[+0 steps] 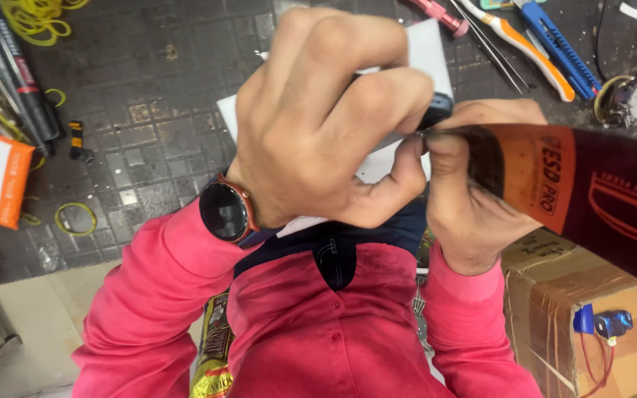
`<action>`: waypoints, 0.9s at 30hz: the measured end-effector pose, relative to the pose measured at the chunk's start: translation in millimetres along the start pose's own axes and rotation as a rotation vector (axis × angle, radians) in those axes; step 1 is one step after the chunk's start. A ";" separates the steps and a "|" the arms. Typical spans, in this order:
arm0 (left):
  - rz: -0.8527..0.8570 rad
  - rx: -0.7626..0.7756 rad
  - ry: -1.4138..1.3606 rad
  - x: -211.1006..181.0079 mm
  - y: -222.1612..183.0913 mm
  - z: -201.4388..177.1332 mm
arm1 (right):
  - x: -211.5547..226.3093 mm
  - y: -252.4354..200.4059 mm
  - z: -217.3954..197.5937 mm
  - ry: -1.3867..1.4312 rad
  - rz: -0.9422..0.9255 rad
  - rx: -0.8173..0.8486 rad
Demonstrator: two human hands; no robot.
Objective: The person cleans a smartphone with a cloth, applies adhesive from a tube, and uses a plastic card to pry open the back cover. The person then uses a screwdriver to remove screws from the internal components.
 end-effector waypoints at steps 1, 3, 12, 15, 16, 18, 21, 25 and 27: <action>0.011 -0.019 -0.002 -0.7 1.4 0.8 | -1.6 -0.7 -1.8 0.002 0.003 -0.008; 0.032 -0.061 -0.022 -1.7 2.6 -0.3 | -0.9 -1.6 -2.7 -0.021 -0.029 -0.009; 0.147 -0.187 -0.099 -3.5 -4.0 -6.0 | 3.4 -2.2 4.5 0.098 0.048 -0.013; 0.157 -0.214 -0.095 -1.3 -6.8 -11.0 | 7.8 -1.8 6.3 0.118 0.032 -0.005; 0.158 -0.225 -0.091 -0.3 -7.5 -12.7 | 8.8 -2.1 6.8 0.123 0.032 0.002; 0.172 -0.266 -0.083 1.4 -9.3 -16.4 | 9.3 -4.9 6.9 0.137 0.050 0.005; 0.128 -0.270 -0.142 7.1 -11.0 -17.6 | 8.0 -8.1 5.8 0.150 0.033 -0.023; 0.082 -0.235 -0.227 11.3 -11.1 -15.3 | 0.9 -10.3 2.1 0.159 0.038 -0.071; 0.102 -0.264 -0.261 12.0 -9.3 -14.4 | 2.6 -9.0 0.4 0.162 0.013 -0.075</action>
Point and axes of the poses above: each hand's wrist, its own y-axis towards the middle knuckle, its own z-axis out of the palm, x = y × z, the point moved 10 cm from there along y, towards the middle knuckle, and after that the axes turned 9 degrees about -x, right-handed, at the moved point
